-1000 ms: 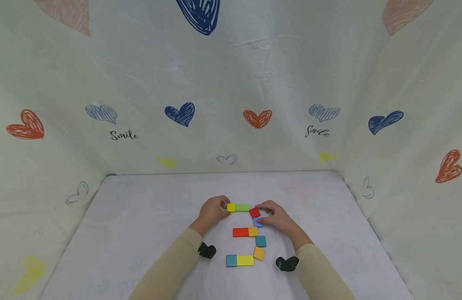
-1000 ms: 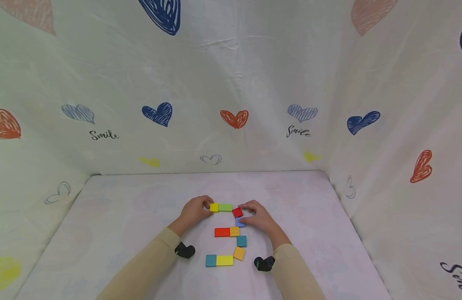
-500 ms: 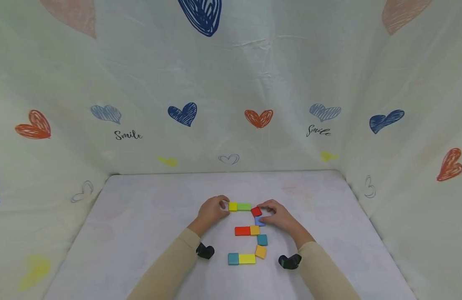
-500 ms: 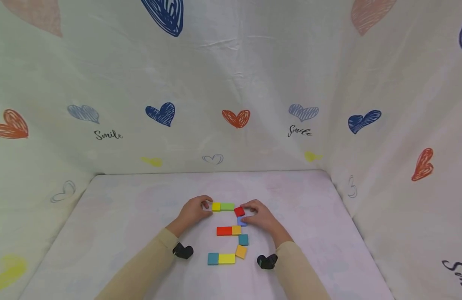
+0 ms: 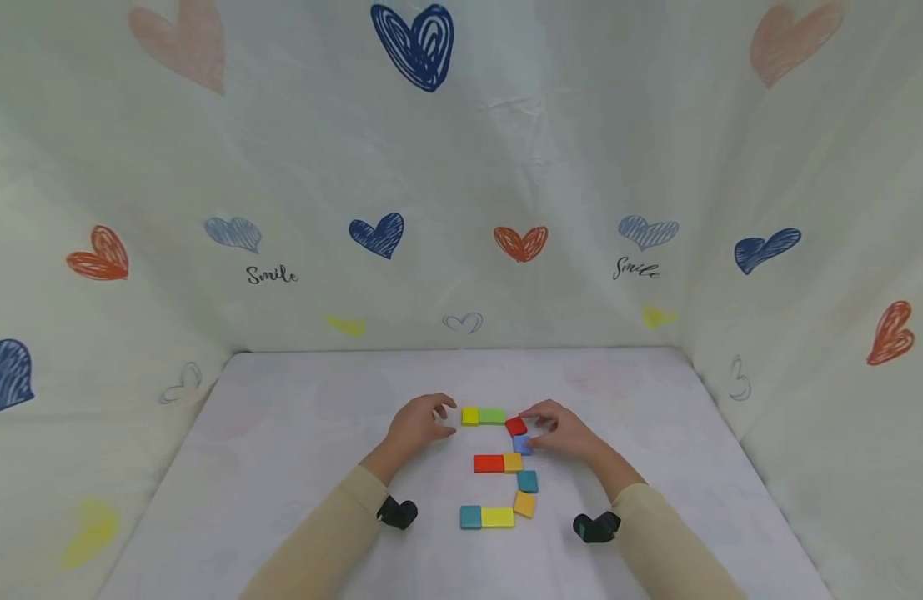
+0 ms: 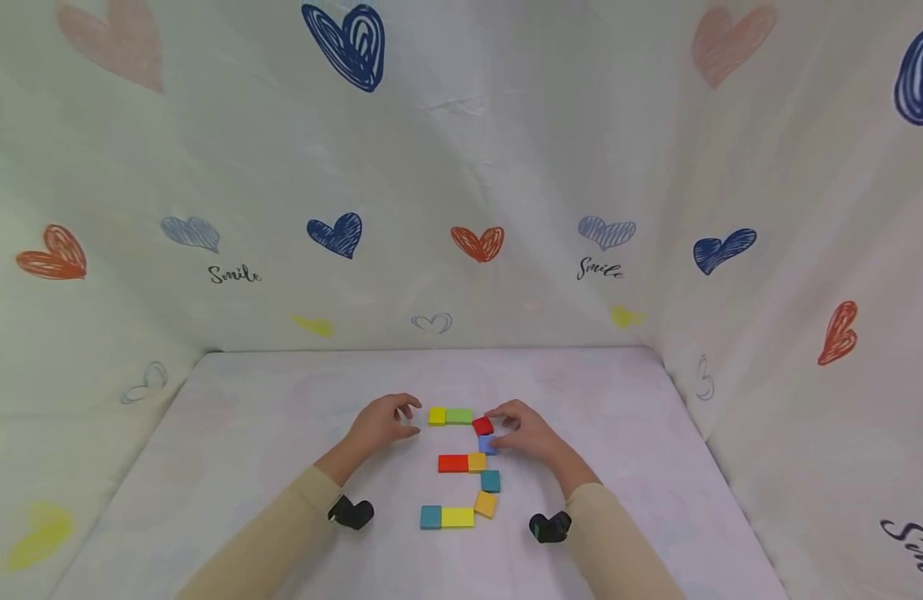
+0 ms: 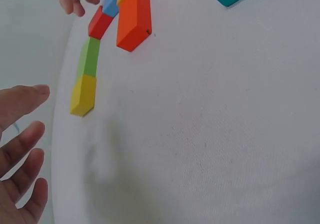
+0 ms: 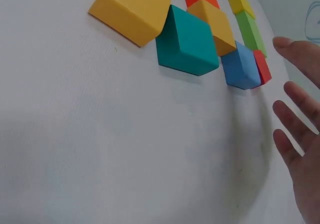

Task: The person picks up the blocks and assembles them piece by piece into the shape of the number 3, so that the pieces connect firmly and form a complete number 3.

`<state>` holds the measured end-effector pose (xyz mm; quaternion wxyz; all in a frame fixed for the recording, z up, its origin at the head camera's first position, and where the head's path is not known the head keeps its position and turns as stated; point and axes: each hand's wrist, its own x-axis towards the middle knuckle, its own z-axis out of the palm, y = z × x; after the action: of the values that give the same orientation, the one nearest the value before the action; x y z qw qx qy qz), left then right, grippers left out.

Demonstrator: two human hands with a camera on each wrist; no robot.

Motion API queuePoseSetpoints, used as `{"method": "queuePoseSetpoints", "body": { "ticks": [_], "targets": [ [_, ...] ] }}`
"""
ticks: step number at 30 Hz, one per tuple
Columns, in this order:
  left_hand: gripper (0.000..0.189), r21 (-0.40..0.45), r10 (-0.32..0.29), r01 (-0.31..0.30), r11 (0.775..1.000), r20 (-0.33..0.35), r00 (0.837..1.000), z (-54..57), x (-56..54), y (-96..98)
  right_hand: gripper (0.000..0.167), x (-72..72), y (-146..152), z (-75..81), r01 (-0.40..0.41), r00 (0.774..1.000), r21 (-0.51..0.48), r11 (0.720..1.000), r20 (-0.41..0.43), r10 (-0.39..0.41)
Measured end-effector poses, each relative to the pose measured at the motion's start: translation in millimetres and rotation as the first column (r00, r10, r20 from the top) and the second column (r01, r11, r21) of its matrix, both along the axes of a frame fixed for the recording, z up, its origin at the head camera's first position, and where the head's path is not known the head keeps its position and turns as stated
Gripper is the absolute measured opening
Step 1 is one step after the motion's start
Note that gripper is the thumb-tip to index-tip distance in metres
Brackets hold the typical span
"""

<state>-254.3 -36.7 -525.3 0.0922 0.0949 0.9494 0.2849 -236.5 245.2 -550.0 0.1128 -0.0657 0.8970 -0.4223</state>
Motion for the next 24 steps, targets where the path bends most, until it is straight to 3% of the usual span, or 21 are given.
{"method": "queuePoseSetpoints", "body": {
  "ticks": [6,12,19,24],
  "targets": [
    [0.042,-0.011,-0.051,0.051,0.999,-0.027,0.998,12.4,4.7,-1.8,0.040,1.3,1.5,20.0,-0.084,0.994,0.063,0.994,-0.058,0.088],
    [0.043,-0.027,-0.085,0.084,0.996,-0.076,0.993,27.9,10.0,-9.5,0.040,4.7,7.4,39.0,-0.103,0.985,0.166,0.981,-0.119,0.123],
    [0.043,-0.018,-0.103,0.101,0.995,-0.128,0.986,44.0,24.7,-28.2,0.048,16.5,15.6,57.2,-0.148,0.961,0.353,0.924,-0.169,0.218],
    [0.044,-0.026,-0.114,0.111,0.993,-0.157,0.981,53.0,32.6,-41.9,0.049,27.3,25.1,65.6,-0.149,0.936,0.427,0.892,-0.229,0.266]
  ]
}}
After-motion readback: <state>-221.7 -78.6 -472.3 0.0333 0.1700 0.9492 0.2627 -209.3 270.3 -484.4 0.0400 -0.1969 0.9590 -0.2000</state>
